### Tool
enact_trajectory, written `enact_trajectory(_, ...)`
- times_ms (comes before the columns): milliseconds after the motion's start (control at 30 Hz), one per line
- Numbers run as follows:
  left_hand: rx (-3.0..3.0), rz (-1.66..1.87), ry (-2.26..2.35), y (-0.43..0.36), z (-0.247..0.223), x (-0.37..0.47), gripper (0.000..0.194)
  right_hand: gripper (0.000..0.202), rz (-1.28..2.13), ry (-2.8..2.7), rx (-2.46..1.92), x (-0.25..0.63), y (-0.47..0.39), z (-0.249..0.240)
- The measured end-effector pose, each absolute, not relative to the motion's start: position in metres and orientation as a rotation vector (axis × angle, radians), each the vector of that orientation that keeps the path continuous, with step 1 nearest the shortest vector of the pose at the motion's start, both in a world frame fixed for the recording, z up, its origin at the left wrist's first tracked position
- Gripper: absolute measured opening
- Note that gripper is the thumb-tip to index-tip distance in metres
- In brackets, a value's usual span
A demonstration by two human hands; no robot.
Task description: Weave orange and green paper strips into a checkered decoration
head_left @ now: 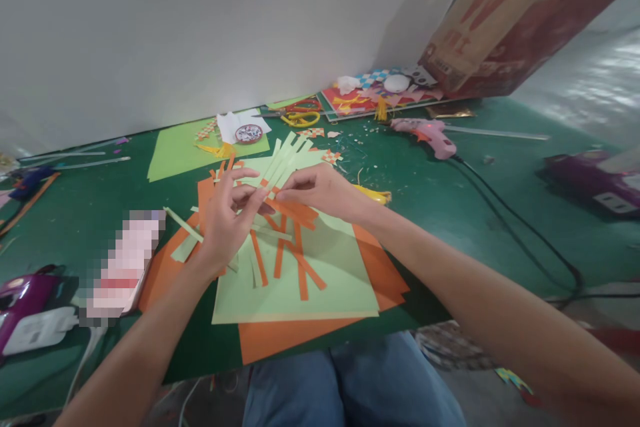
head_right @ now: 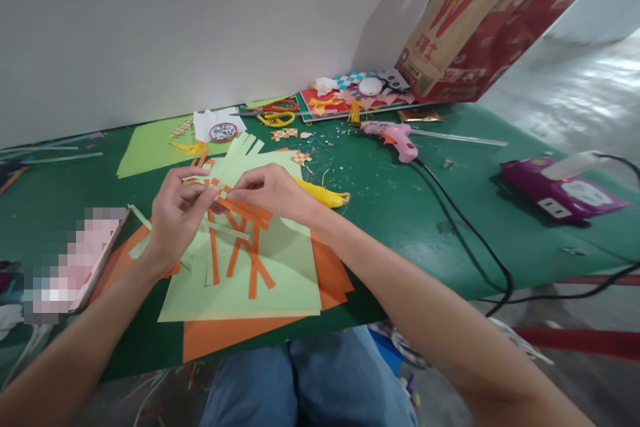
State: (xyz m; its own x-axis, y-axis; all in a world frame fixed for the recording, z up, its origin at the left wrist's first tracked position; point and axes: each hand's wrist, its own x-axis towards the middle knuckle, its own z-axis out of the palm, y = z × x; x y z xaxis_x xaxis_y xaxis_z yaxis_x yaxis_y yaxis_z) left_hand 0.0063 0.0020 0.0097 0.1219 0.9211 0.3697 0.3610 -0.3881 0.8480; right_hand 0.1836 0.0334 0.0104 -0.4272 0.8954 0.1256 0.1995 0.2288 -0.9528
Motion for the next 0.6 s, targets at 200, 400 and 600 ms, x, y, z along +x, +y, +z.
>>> enact_trajectory(200,1.88,1.288,1.236,0.0031,0.0063,0.005,0.023,0.028,1.325,-1.733,-1.052,0.1822,0.0327,0.0097)
enact_trajectory(400,1.954,1.309,1.257,0.0017,0.0062,0.0049,0.02,0.027,1.403,-1.644,-1.069,0.1802,0.0331,0.0079)
enact_trajectory(600,1.725,1.178,1.221,0.0038,0.0092,0.007,0.027,0.014,0.693,-1.893,-1.021,0.178,0.0304,0.0037)
